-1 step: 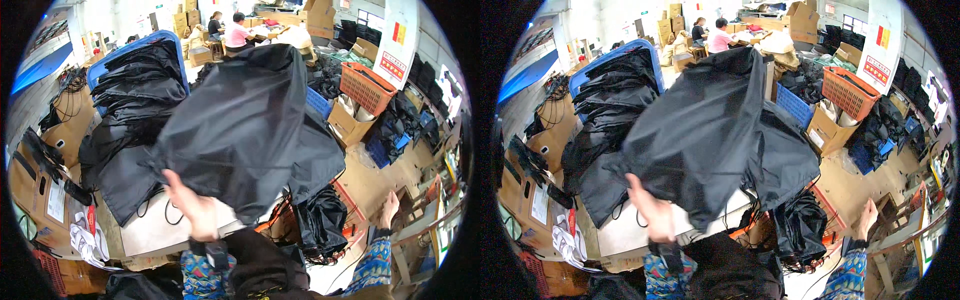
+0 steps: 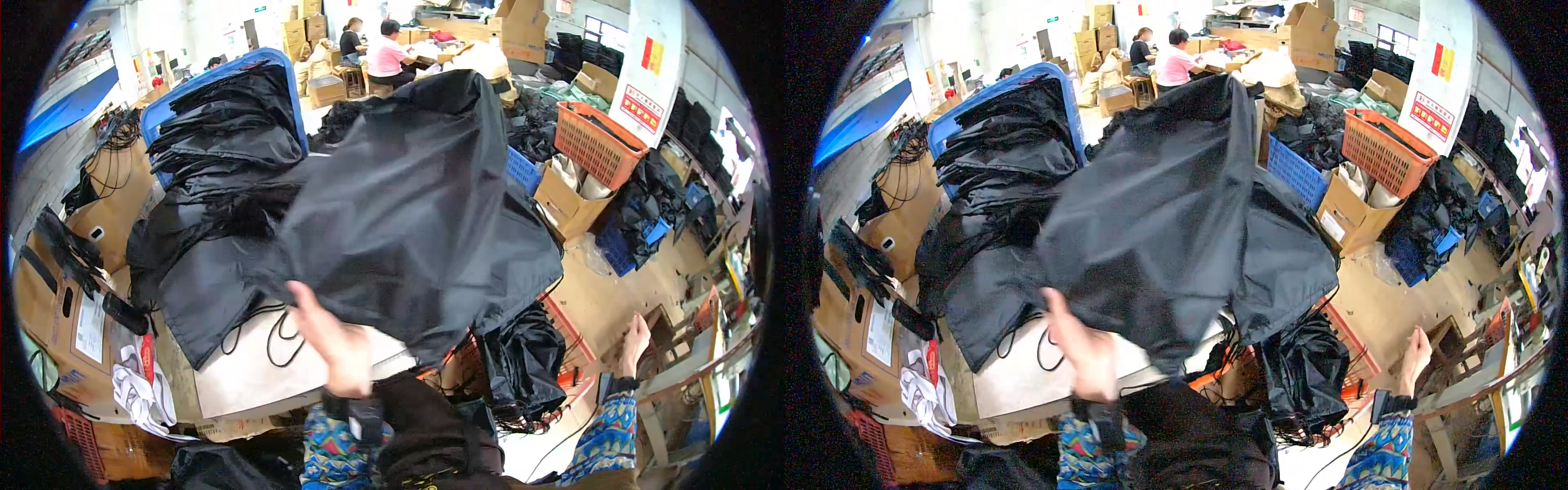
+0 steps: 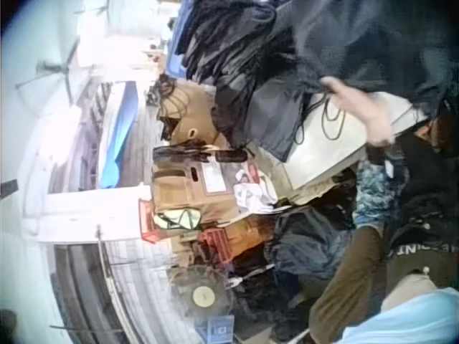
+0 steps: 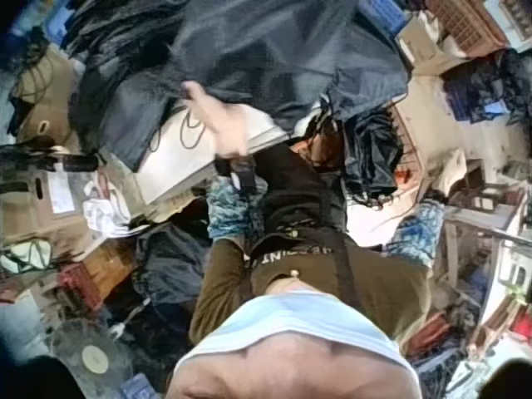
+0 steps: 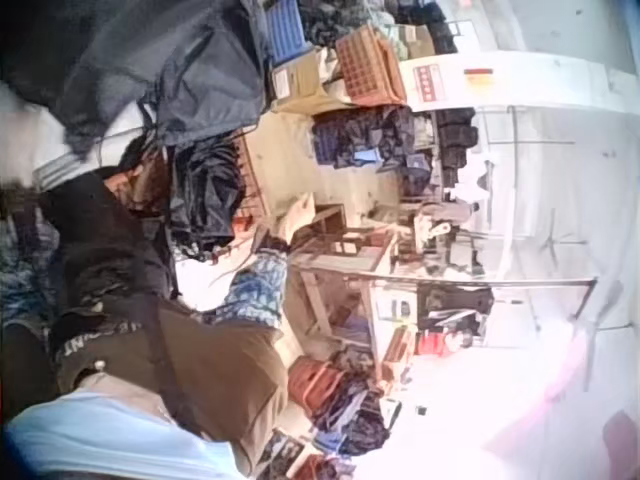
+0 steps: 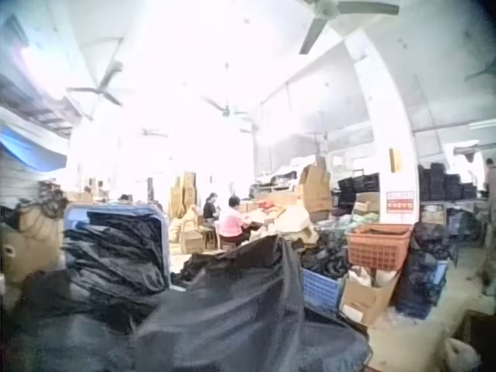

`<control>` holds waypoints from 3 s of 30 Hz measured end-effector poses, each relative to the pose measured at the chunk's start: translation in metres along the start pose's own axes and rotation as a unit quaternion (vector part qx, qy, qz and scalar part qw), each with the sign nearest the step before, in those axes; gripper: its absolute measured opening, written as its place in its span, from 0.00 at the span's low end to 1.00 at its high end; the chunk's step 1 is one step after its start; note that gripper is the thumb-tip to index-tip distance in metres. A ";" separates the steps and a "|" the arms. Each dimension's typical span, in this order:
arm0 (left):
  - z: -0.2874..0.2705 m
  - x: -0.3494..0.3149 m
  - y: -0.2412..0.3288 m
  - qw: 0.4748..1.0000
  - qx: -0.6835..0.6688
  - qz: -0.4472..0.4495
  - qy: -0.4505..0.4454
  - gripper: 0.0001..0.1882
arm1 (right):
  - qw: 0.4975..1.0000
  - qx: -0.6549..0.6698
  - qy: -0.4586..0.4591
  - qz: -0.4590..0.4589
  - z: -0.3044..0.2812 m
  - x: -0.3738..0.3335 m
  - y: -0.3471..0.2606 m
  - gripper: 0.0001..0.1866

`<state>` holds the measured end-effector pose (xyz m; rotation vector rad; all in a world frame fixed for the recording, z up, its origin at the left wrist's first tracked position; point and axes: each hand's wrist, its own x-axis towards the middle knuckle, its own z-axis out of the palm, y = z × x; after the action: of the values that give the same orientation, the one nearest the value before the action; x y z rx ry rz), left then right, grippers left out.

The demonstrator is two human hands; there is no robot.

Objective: The person threads black drawstrings through the hems of black fabric bags using a metal tool. They repeatedly pick up a bag, thread the string through the casing, and place the finished bag aside. The task involves handling multiple bags and strings in a repetitive assembly process.

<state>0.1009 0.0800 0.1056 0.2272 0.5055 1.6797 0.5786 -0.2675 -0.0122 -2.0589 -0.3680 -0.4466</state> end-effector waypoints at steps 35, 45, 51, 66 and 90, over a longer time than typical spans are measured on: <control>-0.051 -0.026 -0.142 0.576 0.671 0.073 -0.461 0.35 | 0.768 -0.112 -0.449 -0.443 0.549 -0.082 -0.392 0.17; -0.051 -0.021 -0.180 0.526 0.676 0.158 -0.492 0.33 | 0.700 -0.068 -0.390 -0.595 0.545 -0.039 -0.388 0.15; -0.052 -0.021 -0.172 0.505 0.667 0.217 -0.503 0.30 | 0.679 -0.149 -0.297 -0.654 0.388 -0.064 -0.428 0.10; -0.086 -0.020 -0.088 0.658 0.511 0.179 -0.523 0.19 | 0.775 0.226 -0.268 -0.525 0.228 -0.037 -0.470 0.13; -0.175 0.089 0.089 0.356 0.836 0.390 -0.147 0.18 | 0.631 0.088 -0.539 -0.552 0.164 -0.295 -0.334 0.12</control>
<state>-0.0687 0.1230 -0.0208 2.5720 1.8999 1.0491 0.1999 0.0152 0.0290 -1.4163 -2.3427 0.2451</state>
